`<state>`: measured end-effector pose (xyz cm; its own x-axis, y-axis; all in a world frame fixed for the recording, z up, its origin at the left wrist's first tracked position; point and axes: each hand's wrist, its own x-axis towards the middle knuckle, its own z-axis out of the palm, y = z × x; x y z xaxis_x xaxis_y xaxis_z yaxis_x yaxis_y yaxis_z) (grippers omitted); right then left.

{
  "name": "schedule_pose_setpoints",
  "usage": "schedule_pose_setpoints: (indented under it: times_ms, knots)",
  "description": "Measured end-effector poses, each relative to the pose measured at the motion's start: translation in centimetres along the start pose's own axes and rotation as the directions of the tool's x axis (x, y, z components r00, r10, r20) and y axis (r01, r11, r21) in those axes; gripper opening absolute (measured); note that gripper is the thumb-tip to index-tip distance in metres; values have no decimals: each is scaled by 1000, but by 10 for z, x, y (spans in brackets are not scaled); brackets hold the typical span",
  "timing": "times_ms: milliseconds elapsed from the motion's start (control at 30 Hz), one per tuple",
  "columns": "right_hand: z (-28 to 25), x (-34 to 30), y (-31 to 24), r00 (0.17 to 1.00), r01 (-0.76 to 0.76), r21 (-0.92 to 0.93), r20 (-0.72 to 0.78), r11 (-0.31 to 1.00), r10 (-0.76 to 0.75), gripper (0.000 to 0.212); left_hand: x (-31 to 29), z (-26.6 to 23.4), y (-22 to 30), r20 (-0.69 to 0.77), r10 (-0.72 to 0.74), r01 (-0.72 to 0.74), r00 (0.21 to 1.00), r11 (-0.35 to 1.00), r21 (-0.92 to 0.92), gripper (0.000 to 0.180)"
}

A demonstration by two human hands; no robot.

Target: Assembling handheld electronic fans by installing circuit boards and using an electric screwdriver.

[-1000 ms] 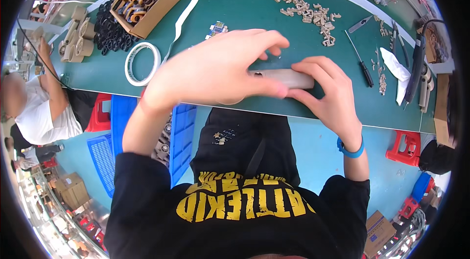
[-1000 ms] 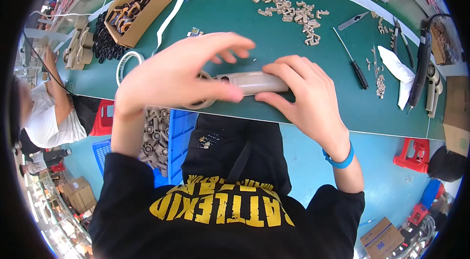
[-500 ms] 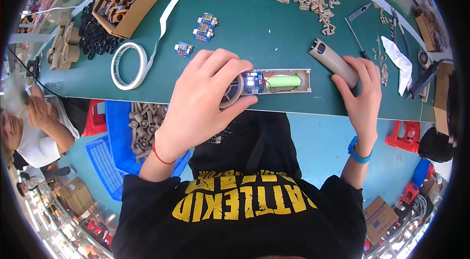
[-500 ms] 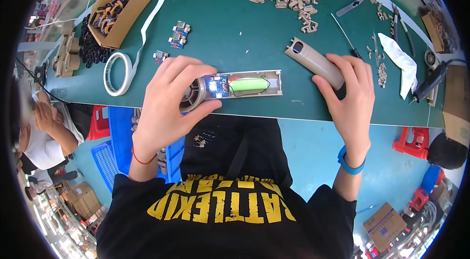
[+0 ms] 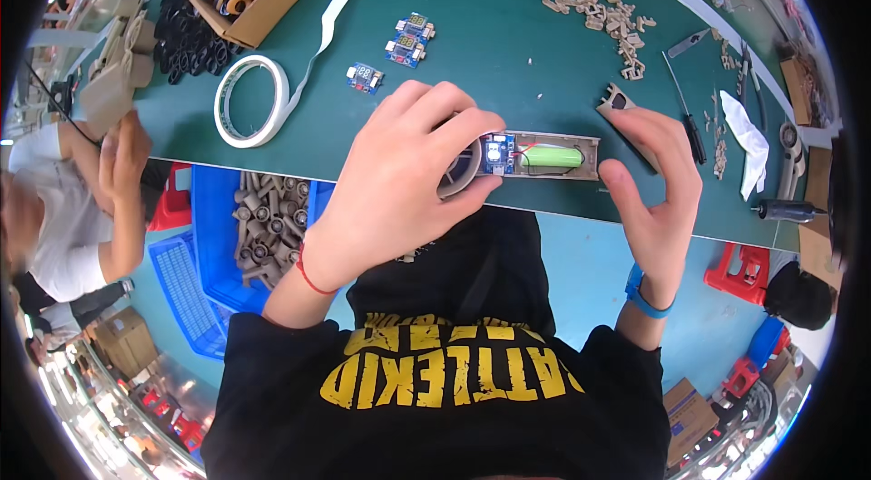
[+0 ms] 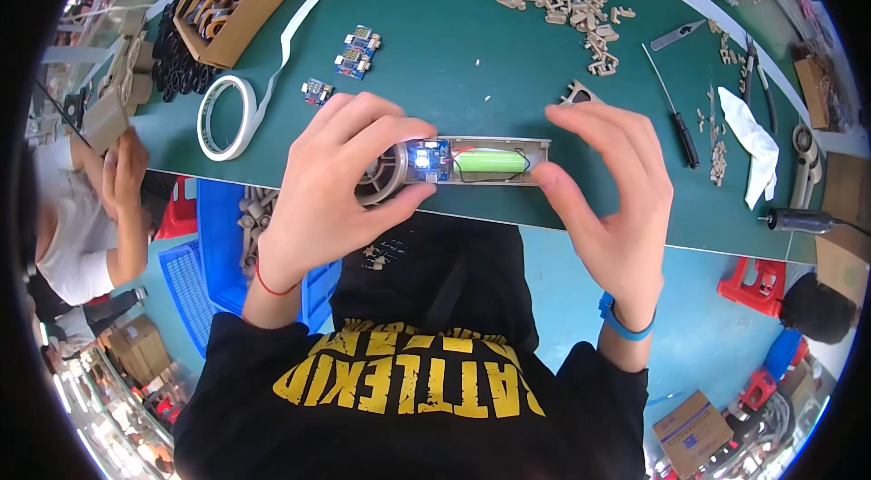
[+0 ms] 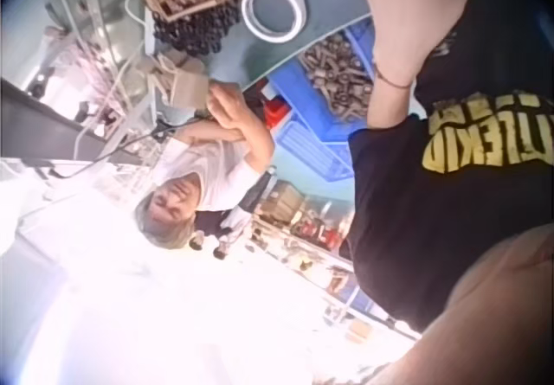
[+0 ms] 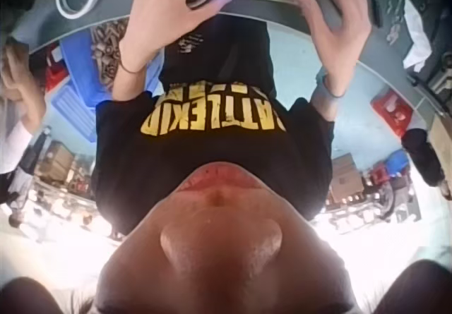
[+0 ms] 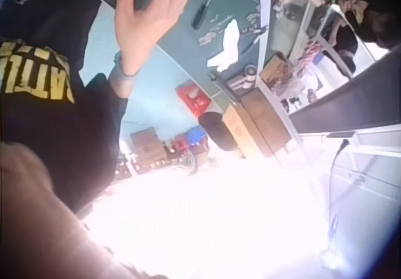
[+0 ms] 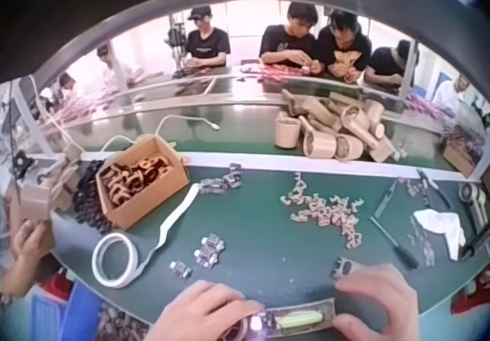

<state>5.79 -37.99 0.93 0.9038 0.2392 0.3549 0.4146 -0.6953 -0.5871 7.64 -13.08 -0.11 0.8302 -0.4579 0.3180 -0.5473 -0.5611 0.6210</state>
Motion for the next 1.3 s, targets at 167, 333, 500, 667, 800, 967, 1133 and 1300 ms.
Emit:
schedule_pose_setpoints:
  times_ms: [167, 333, 500, 667, 800, 967, 1133, 1300]
  knots:
    - [2, -3, -15, 909, -45, 44, 416, 998, 23, 49, 5, -10, -8, 106, 69, -69, 992, 998, -11, 47]
    - [-25, 4, 21, 992, -129, -205, -10, 970, 129, 35, -3, -14, -5, 112, 58, -72, 992, 990, 125, 48]
    - [-46, 32, 88, 955, -197, -542, 81, 817, 284, 19, -7, -16, -10, 40, 84, -84, 996, 996, 1, 43]
    - [-63, 20, 120, 986, -160, -393, -23, 905, 165, 17, -13, 5, -21, -98, 140, -147, 985, 987, -64, 36]
    - [-61, 36, 47, 856, -453, -33, 264, 891, 445, 14, -16, 3, -28, -130, 149, -159, 980, 985, -73, 34]
    - [-9, 46, -50, 653, -497, -71, 625, 865, 427, 29, -21, 2, -34, -120, 118, -133, 986, 983, -125, 37]
    - [4, 60, -53, 555, -388, -120, 761, 914, 336, 35, -22, 4, -35, -137, 84, -113, 987, 970, -215, 43]
    - [6, 61, -66, 502, -414, -184, 771, 891, 392, 36, -23, 11, -32, -187, 17, -74, 982, 951, -300, 45]
